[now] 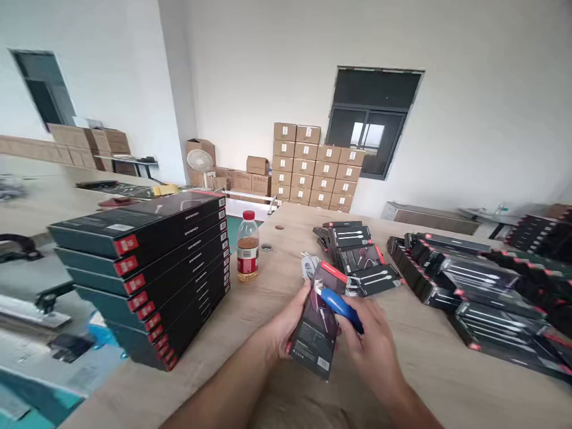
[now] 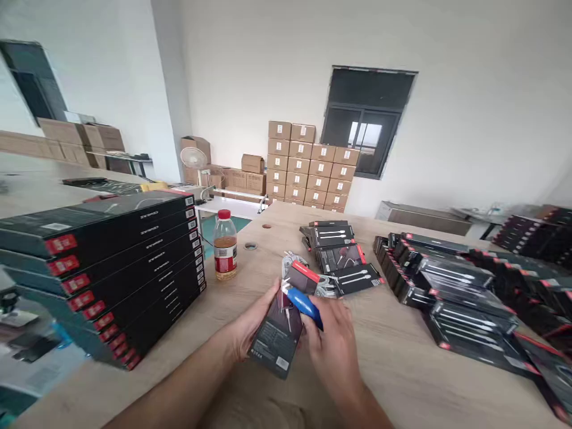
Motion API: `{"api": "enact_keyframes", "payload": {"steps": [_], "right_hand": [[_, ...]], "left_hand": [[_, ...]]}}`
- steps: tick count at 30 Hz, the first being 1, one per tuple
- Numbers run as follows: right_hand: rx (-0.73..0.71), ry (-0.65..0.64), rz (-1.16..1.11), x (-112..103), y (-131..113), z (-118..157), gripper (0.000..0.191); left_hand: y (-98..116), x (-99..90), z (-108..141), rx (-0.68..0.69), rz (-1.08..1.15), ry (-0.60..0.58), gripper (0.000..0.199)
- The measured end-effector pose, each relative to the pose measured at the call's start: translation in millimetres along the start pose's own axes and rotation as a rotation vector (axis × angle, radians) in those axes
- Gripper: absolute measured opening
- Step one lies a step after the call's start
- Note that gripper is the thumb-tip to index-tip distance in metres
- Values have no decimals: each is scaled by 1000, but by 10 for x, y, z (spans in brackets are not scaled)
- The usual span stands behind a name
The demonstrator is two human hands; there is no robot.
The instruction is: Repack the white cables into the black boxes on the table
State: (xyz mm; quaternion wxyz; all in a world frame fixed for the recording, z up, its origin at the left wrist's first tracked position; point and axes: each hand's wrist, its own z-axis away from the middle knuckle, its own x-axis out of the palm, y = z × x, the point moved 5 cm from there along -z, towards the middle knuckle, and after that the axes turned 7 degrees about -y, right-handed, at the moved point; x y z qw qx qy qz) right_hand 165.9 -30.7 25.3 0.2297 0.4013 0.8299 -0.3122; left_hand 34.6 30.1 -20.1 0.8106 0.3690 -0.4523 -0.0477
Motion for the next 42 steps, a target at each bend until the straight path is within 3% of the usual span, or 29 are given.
{"api": "enact_keyframes", "payload": {"steps": [3, 6, 8, 11, 14, 18, 22, 26, 32, 37, 42], "right_hand": [[-80, 4, 49, -34, -23, -1, 20], [-184, 5, 76, -86, -130, -11, 24], [-240, 19, 77, -121, -224, -17, 28], [-272, 13, 30, -124, -297, -23, 30], [-115, 20, -97, -94, -159, -47, 23], [199, 50, -311, -26, 135, -59, 19], [246, -56, -389, 61, 125, -78, 18], [245, -152, -380, 94, 9, -82, 14], [279, -208, -465, 163, -1, -44, 15], [353, -127, -569, 227, 35, -13, 21], [429, 31, -616, 221, 162, -64, 28]], "left_hand": [[10, 23, 8, -30, -25, 8, 81], [20, -3, 3, -8, -43, 115, 83], [53, -21, 5, 58, -32, 191, 83], [171, 22, 25, 226, 34, 126, 82], [348, 35, 96, 450, 106, 45, 76], [501, -52, 188, 663, 117, 80, 59], [586, -22, 254, 806, -11, -70, 38], [627, 53, 313, 829, -155, -173, 40], [644, 93, 352, 864, -273, -149, 41], [568, 66, 307, 810, -371, -93, 32], [499, 103, 285, 766, -424, -99, 37]]}}
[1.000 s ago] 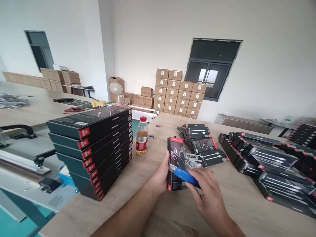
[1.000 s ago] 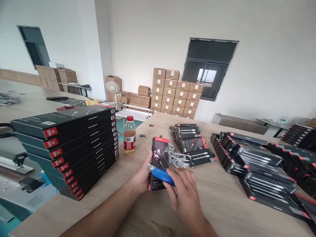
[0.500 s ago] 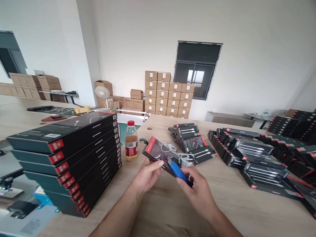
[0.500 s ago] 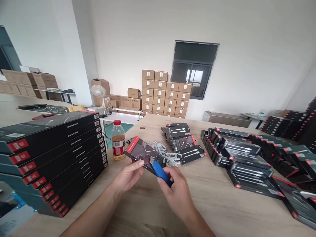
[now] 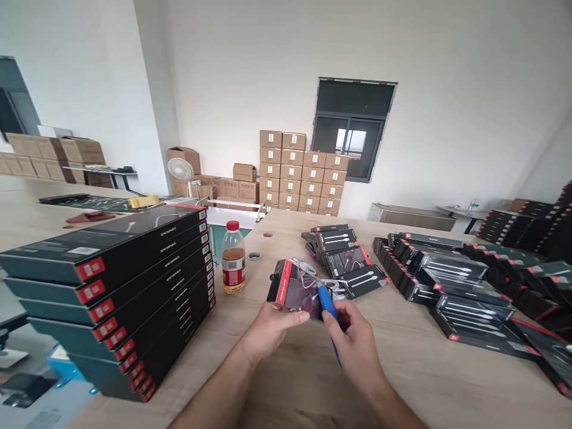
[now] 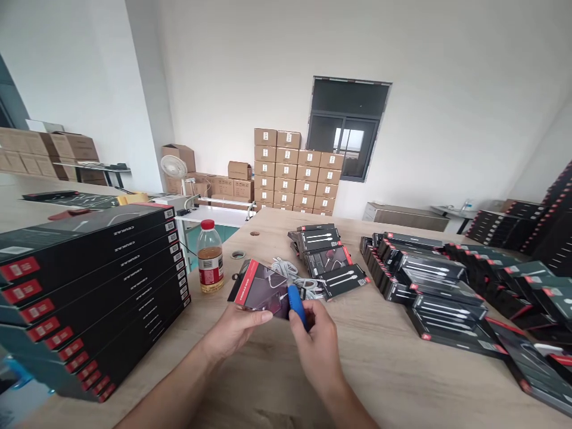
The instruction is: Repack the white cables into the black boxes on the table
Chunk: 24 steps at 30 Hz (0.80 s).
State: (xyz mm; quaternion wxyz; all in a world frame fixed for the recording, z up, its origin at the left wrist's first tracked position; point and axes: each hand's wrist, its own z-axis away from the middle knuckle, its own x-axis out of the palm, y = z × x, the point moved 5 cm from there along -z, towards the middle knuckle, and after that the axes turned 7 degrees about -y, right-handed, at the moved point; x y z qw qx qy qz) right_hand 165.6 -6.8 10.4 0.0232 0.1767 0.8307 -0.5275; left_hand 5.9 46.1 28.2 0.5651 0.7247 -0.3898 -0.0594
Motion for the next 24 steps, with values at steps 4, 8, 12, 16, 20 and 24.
{"api": "enact_keyframes", "payload": {"steps": [4, 8, 12, 16, 20, 24], "right_hand": [[78, 231, -6, -330, 127, -151, 39], [24, 230, 28, -512, 70, -197, 39], [-91, -25, 118, -313, -101, -102, 22], [-146, -202, 230, -114, -182, -9, 8], [-164, -232, 220, -83, -207, 13, 7], [-180, -198, 226, -114, -215, 17, 11]], "left_hand": [[-19, 100, 25, -29, 20, -108, 49], [26, 94, 13, 2, 101, -73, 46], [115, 7, -26, 53, 176, 47, 44], [146, -19, -33, 75, 185, 93, 46], [71, 55, -22, 24, 118, 18, 47], [-39, 109, -3, -42, 51, -52, 45]]}}
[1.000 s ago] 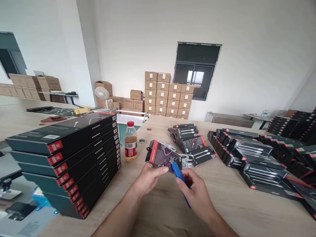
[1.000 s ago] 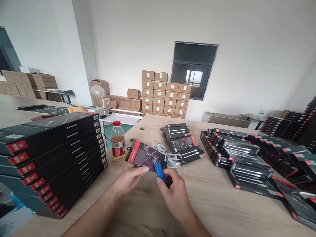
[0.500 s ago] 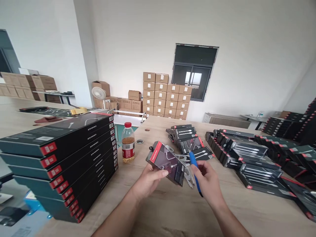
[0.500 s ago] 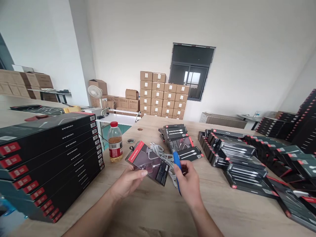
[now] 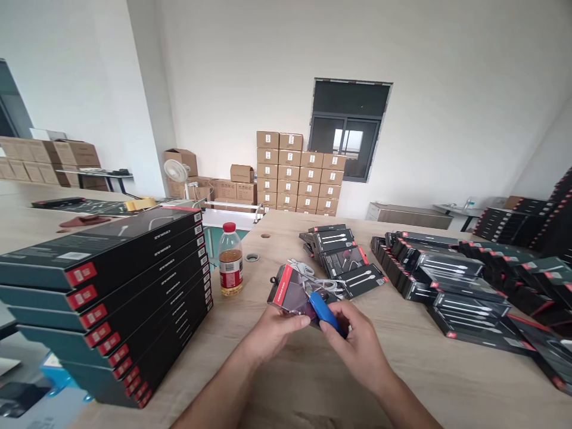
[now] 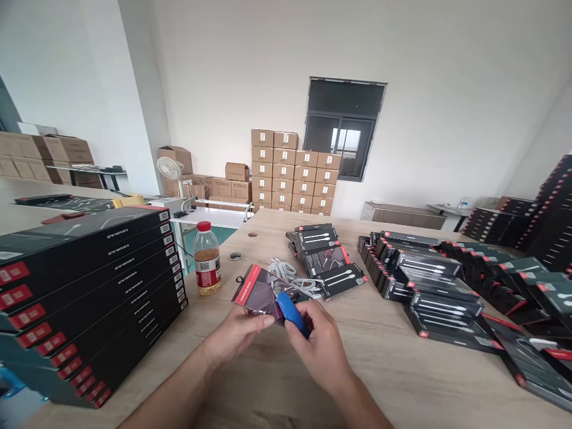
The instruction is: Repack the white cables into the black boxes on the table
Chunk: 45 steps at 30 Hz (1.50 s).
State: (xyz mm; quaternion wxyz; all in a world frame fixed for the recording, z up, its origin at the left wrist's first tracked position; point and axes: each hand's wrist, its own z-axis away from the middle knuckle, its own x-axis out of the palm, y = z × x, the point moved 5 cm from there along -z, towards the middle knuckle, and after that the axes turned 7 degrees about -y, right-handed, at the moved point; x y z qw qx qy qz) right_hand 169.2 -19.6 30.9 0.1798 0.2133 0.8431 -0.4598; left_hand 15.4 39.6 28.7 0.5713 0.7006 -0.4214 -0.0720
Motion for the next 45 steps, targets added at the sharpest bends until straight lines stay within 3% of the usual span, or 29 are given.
{"api": "enact_keyframes", "payload": {"steps": [7, 12, 20, 23, 27, 31, 37, 45], "right_hand": [[-31, 78, 88, -14, -10, 28, 11], [-23, 123, 91, 8, -26, 33, 14], [-44, -34, 86, 42, -64, 34, 8], [-35, -57, 94, 51, -80, 27, 7], [-54, 51, 137, 8, -95, 36, 9], [-90, 160, 161, -11, -140, 70, 11], [-113, 222, 143, -13, -213, 92, 13], [-112, 194, 198, -21, -251, 66, 13]], "left_hand": [[-155, -86, 56, -135, -29, 33, 39], [-140, -70, 68, -149, 0, 35, 41], [8, -79, 38, -16, 113, 58, 36], [-20, -84, 57, -67, 17, 31, 40], [-123, -11, 95, -233, -147, -51, 38], [-86, 133, 99, -216, -167, -129, 36], [-56, 181, 127, -259, -179, -84, 40], [-70, 38, 113, -205, -126, -12, 27]]}}
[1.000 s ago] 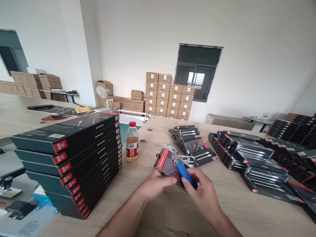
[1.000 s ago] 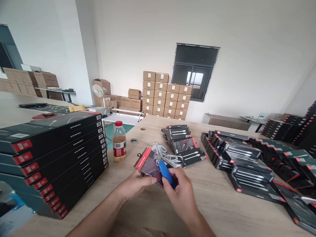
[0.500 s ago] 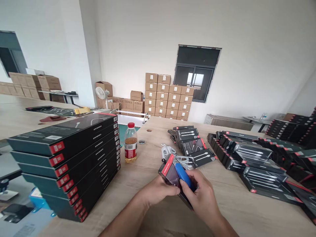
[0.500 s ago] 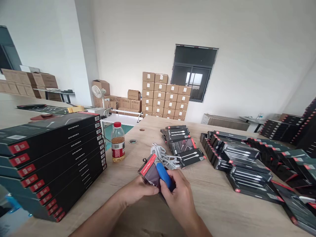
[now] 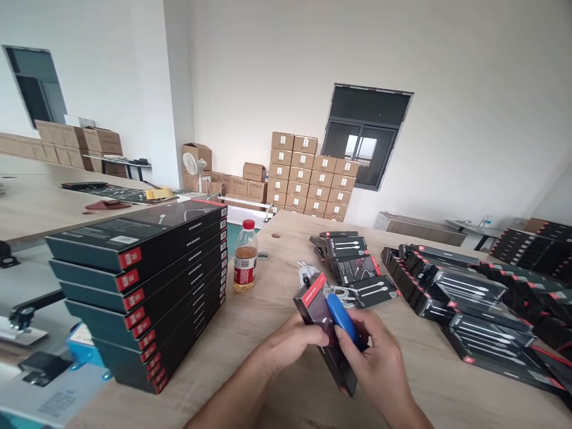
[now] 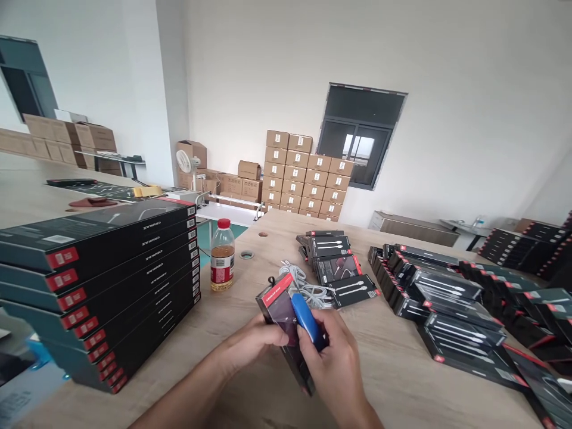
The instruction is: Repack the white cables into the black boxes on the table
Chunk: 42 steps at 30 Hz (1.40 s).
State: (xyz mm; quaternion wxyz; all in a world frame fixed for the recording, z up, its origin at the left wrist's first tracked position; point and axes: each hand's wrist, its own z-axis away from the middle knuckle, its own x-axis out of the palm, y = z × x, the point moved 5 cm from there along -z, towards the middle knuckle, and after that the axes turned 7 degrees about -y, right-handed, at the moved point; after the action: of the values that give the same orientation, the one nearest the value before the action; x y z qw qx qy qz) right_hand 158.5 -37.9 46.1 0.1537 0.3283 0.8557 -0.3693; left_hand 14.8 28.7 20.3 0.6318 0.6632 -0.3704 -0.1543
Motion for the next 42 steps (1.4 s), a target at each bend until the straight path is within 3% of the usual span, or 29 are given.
{"api": "enact_keyframes", "payload": {"steps": [5, 14, 22, 29, 36, 39, 42], "right_hand": [[30, -38, -7, 43, 5, 21, 11], [145, 9, -67, 25, 99, 14, 17], [-65, 18, 131, -56, 93, -57, 18], [-38, 37, 142, -27, 120, -60, 18], [-39, 49, 154, -5, 137, -53, 20], [56, 40, 99, 24, 189, -64, 23], [220, 61, -14, -41, 321, -100, 34]], "left_hand": [[-13, -20, -35, 41, 21, -1, 25], [67, 139, -3, -81, -45, 38, 29], [99, 29, 2, -28, 9, 24, 26], [176, -14, 45, 24, -185, 141, 16], [89, -131, 67, -217, 76, 120, 26], [65, -129, 75, -237, 54, 137, 26], [-22, -37, 96, -326, 30, 62, 26]]}}
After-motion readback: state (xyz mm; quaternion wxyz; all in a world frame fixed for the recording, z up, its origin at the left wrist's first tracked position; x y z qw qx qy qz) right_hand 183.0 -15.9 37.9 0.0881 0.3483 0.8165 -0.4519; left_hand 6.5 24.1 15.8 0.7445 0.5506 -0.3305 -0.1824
